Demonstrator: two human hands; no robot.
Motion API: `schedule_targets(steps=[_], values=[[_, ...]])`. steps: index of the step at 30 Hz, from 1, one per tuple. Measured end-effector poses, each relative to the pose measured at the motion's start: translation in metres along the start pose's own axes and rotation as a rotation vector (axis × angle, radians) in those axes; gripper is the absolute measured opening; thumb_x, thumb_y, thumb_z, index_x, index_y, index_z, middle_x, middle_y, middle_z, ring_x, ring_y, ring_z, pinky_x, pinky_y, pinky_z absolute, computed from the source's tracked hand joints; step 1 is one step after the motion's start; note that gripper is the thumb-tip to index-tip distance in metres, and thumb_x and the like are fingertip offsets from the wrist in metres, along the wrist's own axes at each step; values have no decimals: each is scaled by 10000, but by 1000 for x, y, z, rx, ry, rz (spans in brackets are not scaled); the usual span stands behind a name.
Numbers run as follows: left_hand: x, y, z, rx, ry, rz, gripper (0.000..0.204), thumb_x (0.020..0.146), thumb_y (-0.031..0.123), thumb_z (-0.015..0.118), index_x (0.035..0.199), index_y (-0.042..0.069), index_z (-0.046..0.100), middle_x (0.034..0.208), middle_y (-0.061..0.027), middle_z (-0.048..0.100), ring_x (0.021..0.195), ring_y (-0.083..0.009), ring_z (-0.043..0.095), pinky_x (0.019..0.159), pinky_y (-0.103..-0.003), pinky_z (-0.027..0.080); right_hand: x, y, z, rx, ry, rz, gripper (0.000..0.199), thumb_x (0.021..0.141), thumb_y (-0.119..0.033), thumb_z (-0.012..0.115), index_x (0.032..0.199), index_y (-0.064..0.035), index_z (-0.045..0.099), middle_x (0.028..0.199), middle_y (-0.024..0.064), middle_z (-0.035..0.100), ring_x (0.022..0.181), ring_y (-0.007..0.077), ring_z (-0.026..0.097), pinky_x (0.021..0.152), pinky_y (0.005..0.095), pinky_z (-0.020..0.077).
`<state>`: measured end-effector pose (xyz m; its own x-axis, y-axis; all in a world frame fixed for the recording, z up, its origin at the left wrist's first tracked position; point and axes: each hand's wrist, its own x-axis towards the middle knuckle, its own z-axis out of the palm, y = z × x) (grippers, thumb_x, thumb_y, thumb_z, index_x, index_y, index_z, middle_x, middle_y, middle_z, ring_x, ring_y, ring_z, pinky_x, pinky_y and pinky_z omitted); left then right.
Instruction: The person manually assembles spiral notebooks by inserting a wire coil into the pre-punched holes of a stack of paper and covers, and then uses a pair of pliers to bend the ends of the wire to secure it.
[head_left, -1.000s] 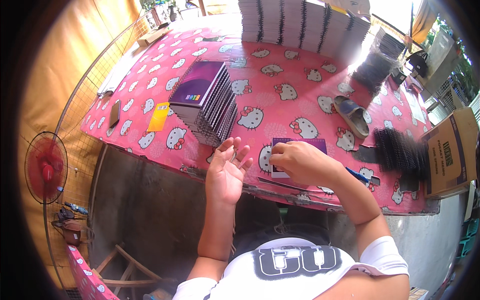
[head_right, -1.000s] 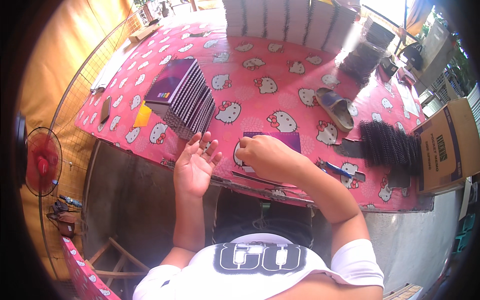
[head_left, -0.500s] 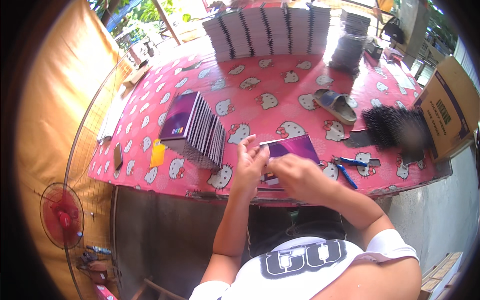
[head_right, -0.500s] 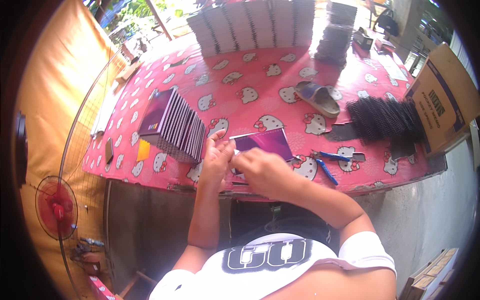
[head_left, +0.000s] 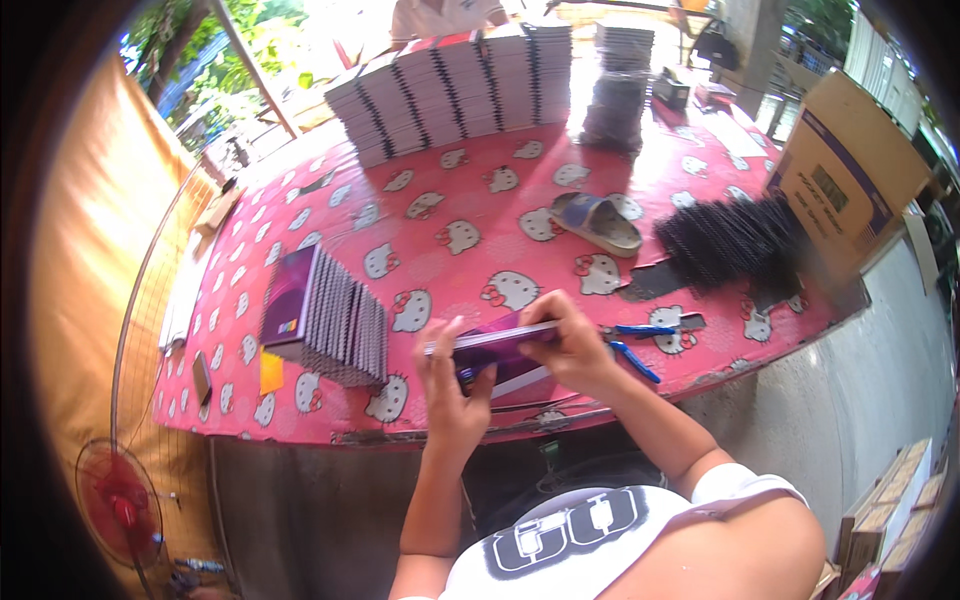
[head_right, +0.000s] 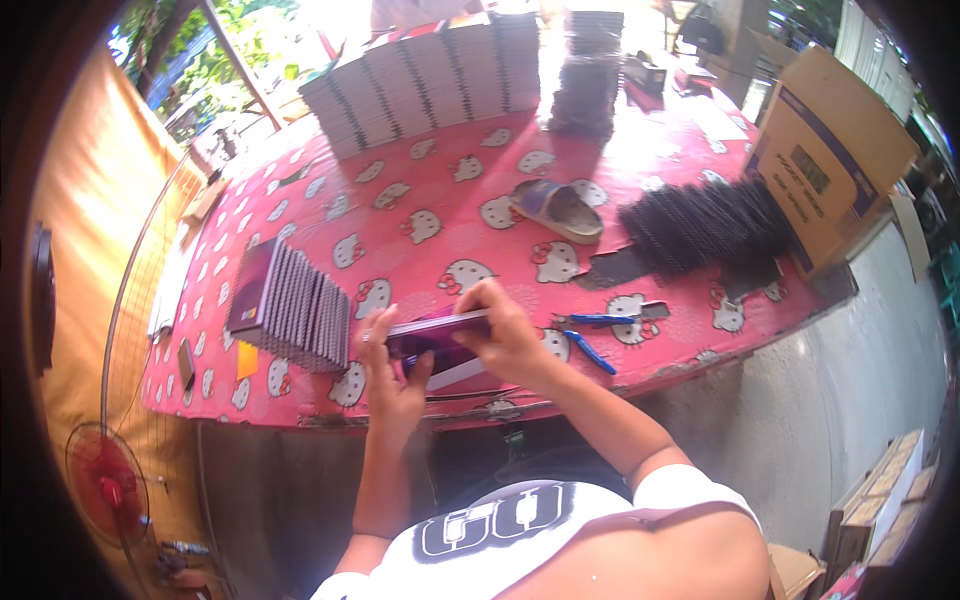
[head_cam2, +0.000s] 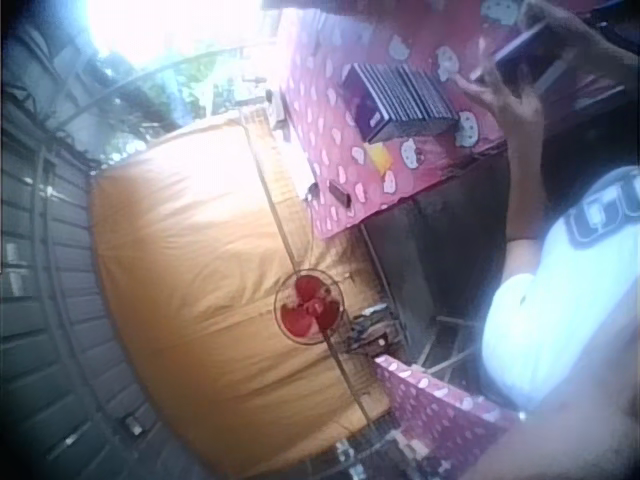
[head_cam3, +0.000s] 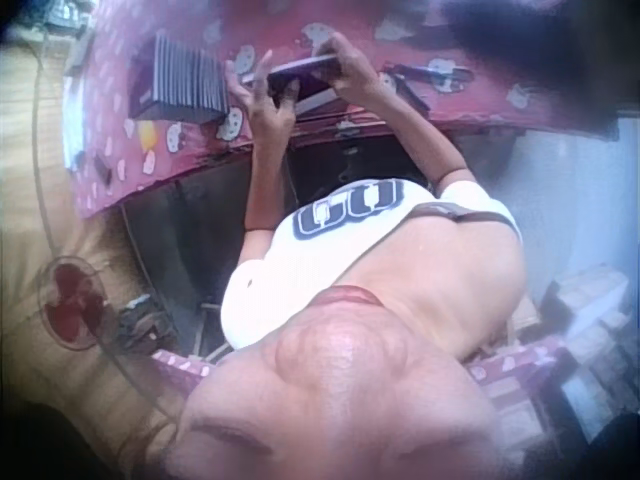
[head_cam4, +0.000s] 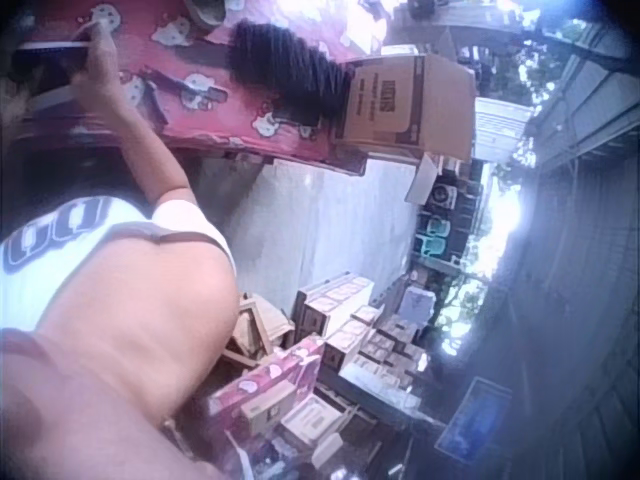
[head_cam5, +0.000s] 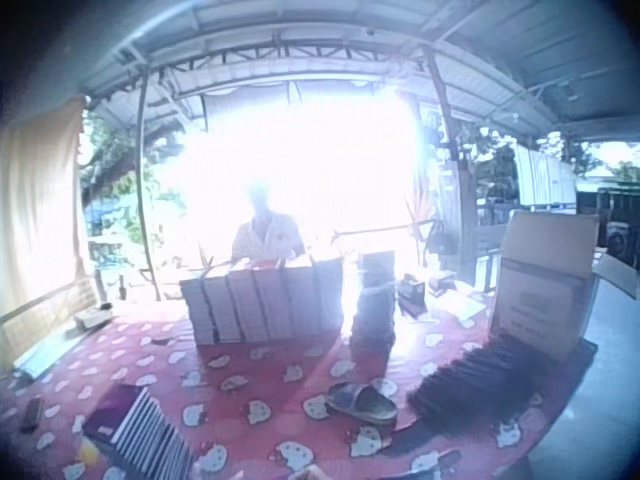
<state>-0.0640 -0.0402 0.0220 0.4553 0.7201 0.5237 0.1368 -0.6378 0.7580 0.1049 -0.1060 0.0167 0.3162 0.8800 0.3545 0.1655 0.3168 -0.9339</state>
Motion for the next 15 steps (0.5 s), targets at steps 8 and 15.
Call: schedule_targets(steps=[8, 15], values=[[35, 25, 18, 284, 31, 154, 126, 745, 85, 769, 859, 43, 735, 750, -42, 683, 744, -189, 588, 717, -327, 449, 19, 3, -70, -537, -159, -199, 373, 685, -118, 832, 984, -55, 618, 1047, 97, 625, 965, 220, 593, 827, 349, 485], [36, 30, 23, 274, 20, 127, 138, 743, 97, 777, 868, 55, 736, 794, -38, 691, 765, -190, 583, 718, -316, 454, 44, 101, -255, -1465, 460, 397, 322, 741, -303, 780, 847, -21, 666, 908, 165, 676, 903, 349, 659, 804, 456, 526]])
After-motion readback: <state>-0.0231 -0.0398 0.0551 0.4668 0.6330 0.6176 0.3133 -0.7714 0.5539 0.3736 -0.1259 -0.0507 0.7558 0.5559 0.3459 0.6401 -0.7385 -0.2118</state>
